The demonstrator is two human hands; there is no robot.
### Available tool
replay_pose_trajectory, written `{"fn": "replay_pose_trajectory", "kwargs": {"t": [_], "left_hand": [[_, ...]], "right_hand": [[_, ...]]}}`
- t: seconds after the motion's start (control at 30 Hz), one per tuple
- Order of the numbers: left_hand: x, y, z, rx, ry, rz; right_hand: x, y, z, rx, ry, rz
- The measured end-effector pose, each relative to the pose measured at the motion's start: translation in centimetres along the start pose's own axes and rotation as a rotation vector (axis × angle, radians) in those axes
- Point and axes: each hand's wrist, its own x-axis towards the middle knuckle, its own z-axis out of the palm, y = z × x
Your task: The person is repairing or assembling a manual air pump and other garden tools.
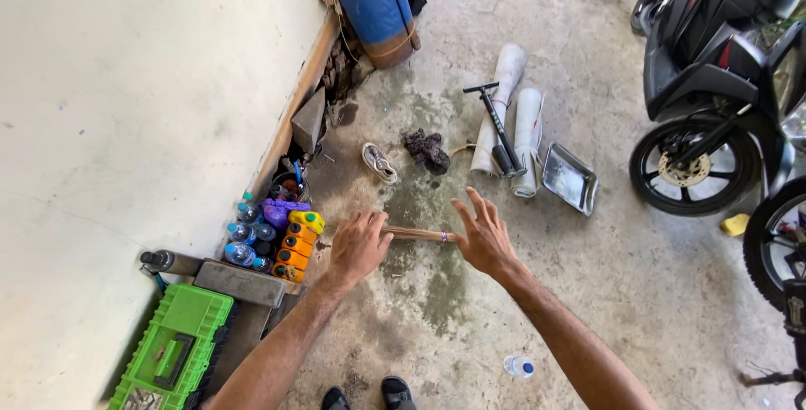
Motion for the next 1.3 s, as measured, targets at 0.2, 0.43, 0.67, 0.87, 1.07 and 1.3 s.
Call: {"fn": "replay_pose_trajectory", "kwargs": {"t": [0.2,0.43,0.67,0.87,1.07,1.3], "left_hand": [[2.8,3.0,-3.4,0.013,0.148,0.081],[6.0,4.9,-5.9,-0.109,0.02,0.026],[10.7,3.5,-4.9,-0.218,0.012,0.018],[15.1,2.2,-2.9,-0.334,-0.005,0.037],[20.3,1.7,0.0,-0.419,-0.071,-0.006],[25.1,3.2,3.5,-0.475,-0.188,-0.01]], "right_hand": [[-1.5,1.8,-6.5,-0.009,0.07,0.063],[-1.7,2.9,-9.7,0.026,0.106,0.133],[0.6,3.9,-10.6,0.091,0.127,0.195],[4.3,5.1,-9.8,0.157,0.123,0.266],[7.5,7.2,-9.1,0.154,0.117,0.286],[9.4,9.8,-9.0,0.22,0.09,0.377]]}}
